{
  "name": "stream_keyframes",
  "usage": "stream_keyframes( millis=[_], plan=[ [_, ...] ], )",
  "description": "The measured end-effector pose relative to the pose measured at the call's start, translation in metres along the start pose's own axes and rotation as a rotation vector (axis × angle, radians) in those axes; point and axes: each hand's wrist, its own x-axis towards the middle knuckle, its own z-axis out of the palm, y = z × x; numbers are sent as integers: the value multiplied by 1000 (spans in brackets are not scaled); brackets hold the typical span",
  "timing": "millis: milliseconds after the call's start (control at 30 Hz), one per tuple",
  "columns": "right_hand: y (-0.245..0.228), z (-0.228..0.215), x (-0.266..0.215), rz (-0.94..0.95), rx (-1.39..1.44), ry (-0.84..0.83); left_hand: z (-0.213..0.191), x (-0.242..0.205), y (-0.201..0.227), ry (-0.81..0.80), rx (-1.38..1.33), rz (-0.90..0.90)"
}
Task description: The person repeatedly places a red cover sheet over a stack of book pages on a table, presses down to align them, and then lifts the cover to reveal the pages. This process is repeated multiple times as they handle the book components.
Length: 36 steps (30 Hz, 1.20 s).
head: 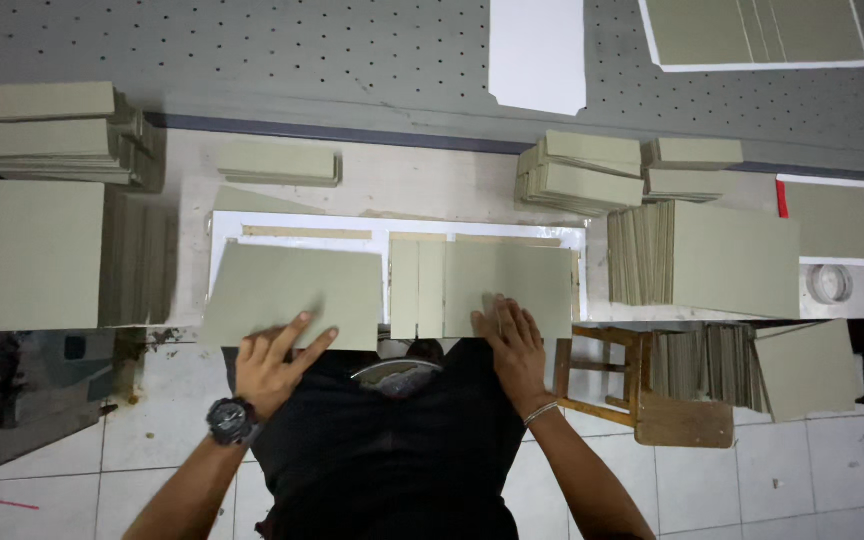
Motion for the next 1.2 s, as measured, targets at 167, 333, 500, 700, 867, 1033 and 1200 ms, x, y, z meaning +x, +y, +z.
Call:
stream_keyframes(
  millis=[167,333,500,700,867,1033,1200],
  plan=[
    [-2,-18,3,52,25,-110,25,-15,14,-53,-105,-63],
    [0,-19,-1,58,15,-163,21,5,18,-80,-336,-88],
    [-7,-29,12,99,56,-208,32,6,18,-128,-392,-70],
    [-58,-20,53,244,113,-256,36,6,16,-110,-404,-71],
    [-114,16,114,182,331,-272,41,10,8,-173,-384,-83],
    [-126,41,129,186,295,-257,51,4,13,-168,-452,-141],
    [-116,57,127,209,267,-214,41,15,15,-250,-458,-194]
  ],
)
